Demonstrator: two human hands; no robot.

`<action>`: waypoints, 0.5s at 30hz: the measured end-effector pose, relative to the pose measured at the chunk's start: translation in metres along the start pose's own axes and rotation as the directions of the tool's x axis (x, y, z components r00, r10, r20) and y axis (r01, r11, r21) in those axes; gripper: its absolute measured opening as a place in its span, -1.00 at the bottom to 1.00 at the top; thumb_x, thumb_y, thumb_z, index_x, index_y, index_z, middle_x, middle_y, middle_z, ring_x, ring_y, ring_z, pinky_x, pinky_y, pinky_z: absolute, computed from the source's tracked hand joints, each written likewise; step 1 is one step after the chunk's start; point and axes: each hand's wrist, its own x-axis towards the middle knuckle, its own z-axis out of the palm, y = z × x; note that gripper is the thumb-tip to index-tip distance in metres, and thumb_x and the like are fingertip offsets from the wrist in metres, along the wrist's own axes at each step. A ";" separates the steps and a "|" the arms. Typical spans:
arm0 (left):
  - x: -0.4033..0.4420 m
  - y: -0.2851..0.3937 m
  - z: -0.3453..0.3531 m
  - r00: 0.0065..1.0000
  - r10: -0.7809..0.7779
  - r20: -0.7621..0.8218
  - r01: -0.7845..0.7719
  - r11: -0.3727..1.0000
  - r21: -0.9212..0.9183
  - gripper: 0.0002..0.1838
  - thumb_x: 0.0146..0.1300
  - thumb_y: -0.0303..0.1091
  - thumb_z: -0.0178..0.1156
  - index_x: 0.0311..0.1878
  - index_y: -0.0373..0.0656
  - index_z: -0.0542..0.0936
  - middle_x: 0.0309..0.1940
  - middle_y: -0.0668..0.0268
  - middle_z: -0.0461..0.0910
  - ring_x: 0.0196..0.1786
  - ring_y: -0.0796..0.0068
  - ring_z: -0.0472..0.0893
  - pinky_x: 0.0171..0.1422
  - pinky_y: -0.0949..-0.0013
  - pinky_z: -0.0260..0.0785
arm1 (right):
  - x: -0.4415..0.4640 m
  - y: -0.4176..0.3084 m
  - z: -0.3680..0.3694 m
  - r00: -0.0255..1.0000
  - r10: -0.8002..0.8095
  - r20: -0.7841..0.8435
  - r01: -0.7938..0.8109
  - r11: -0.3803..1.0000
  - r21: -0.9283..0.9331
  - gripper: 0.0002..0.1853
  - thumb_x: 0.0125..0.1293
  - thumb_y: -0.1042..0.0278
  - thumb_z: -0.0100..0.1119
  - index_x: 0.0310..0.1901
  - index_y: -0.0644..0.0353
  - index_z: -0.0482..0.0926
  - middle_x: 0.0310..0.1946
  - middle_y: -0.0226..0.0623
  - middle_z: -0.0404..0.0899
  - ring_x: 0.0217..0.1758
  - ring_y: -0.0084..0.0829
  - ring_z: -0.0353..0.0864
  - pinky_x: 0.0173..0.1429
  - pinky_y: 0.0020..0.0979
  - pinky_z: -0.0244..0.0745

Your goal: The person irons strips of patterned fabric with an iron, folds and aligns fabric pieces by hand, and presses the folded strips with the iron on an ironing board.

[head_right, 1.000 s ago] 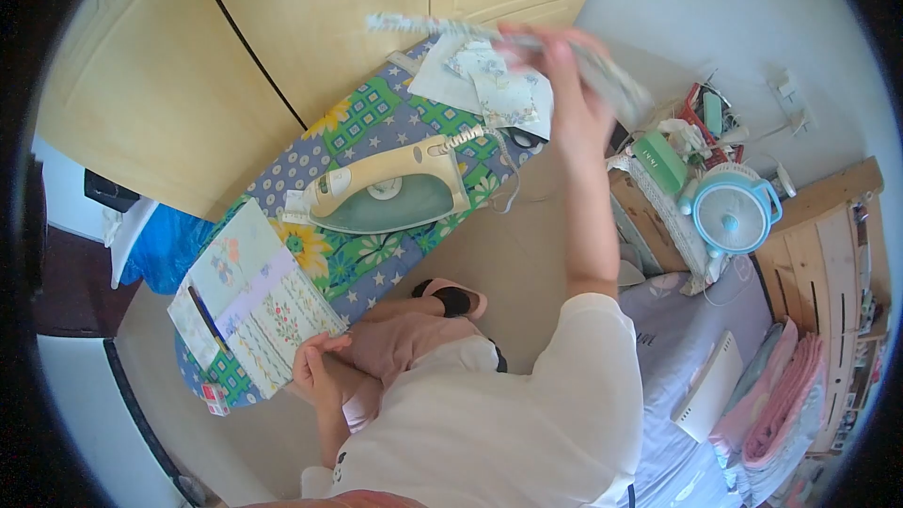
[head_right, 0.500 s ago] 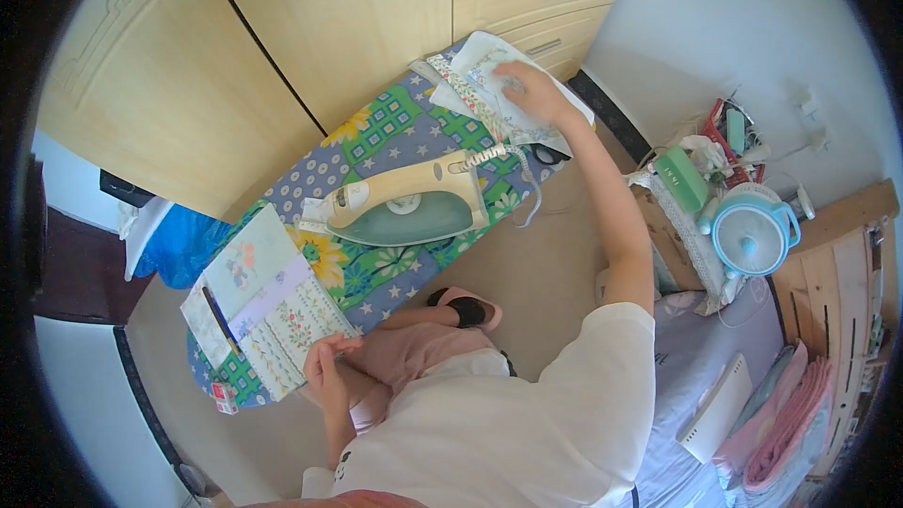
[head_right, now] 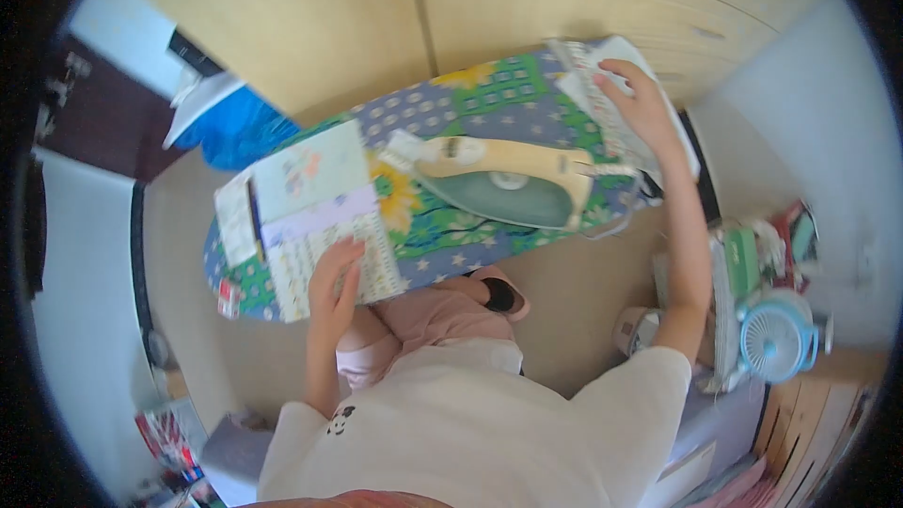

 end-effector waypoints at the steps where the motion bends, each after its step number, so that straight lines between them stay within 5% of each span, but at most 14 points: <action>1: 0.006 -0.005 -0.003 0.999 0.043 0.015 -0.045 0.992 0.120 -0.78 0.20 -0.51 0.10 -0.08 -0.23 0.57 -0.02 0.16 0.57 0.14 0.11 0.48 0.22 0.16 0.28 | -0.001 -0.027 -0.004 0.991 -0.013 0.134 -0.007 0.990 0.142 -0.62 0.24 0.12 0.17 -0.03 0.22 0.55 -0.09 -0.20 0.58 0.01 -0.25 0.53 0.09 -0.34 0.40; 3: 0.018 -0.004 -0.005 0.998 0.049 0.032 -0.054 0.987 0.152 -0.77 0.18 -0.48 0.13 -0.07 -0.22 0.57 -0.01 0.16 0.56 0.15 0.10 0.47 0.22 0.13 0.27 | -0.007 -0.068 -0.003 0.957 -0.053 0.286 -0.031 0.960 0.280 -0.60 0.24 0.11 0.17 -0.01 0.22 0.55 -0.10 -0.20 0.58 0.00 -0.26 0.54 0.08 -0.35 0.40; 5: 0.026 0.003 -0.001 0.995 0.071 0.065 -0.081 0.983 0.167 -0.75 0.17 -0.46 0.15 -0.07 -0.21 0.57 -0.01 0.17 0.56 0.16 0.09 0.45 0.23 0.10 0.26 | -0.016 -0.105 0.006 0.864 -0.335 0.375 0.305 0.942 0.140 -0.55 0.22 0.05 0.18 0.00 0.22 0.53 -0.09 -0.18 0.56 -0.04 -0.24 0.54 0.03 -0.35 0.42; 6: 0.030 0.009 0.002 0.989 0.093 0.117 -0.111 0.980 0.165 -0.75 0.17 -0.46 0.14 -0.05 -0.21 0.57 0.01 0.16 0.55 0.20 0.09 0.43 0.24 0.11 0.26 | -0.020 -0.123 0.011 0.856 -0.342 0.387 0.309 0.940 0.148 -0.55 0.22 0.05 0.18 0.00 0.22 0.53 -0.09 -0.18 0.56 -0.04 -0.24 0.54 0.03 -0.35 0.42; 8: 0.036 0.010 0.008 0.981 0.110 0.162 -0.136 0.978 0.159 -0.74 0.18 -0.46 0.13 -0.04 -0.20 0.57 0.04 0.15 0.53 0.23 0.08 0.41 0.25 0.13 0.25 | -0.025 -0.153 0.021 0.791 -0.242 0.562 0.380 0.914 -0.141 -0.48 0.19 -0.03 0.18 0.06 0.20 0.48 -0.07 -0.16 0.54 -0.04 -0.19 0.54 -0.01 -0.30 0.45; 11: 0.045 0.004 0.015 0.973 0.139 0.183 -0.174 0.966 0.190 -0.68 0.17 -0.42 0.15 0.02 -0.21 0.53 0.09 0.17 0.49 0.27 0.12 0.37 0.26 0.12 0.24 | -0.029 -0.161 0.041 0.762 -0.217 0.610 0.433 0.871 -0.232 -0.42 0.19 -0.08 0.16 0.11 0.18 0.43 -0.01 -0.10 0.52 -0.02 -0.12 0.54 -0.03 -0.23 0.47; 15: 0.076 -0.017 0.026 0.937 0.240 0.253 -0.328 0.857 0.398 -0.61 0.15 -0.39 0.14 0.08 -0.22 0.48 0.16 0.22 0.43 0.30 0.18 0.32 0.28 0.16 0.22 | -0.035 -0.137 0.068 0.788 -0.277 0.550 0.424 0.892 -0.159 -0.41 0.19 -0.09 0.15 0.13 0.17 0.41 -0.03 -0.07 0.53 -0.09 -0.09 0.58 -0.10 -0.19 0.49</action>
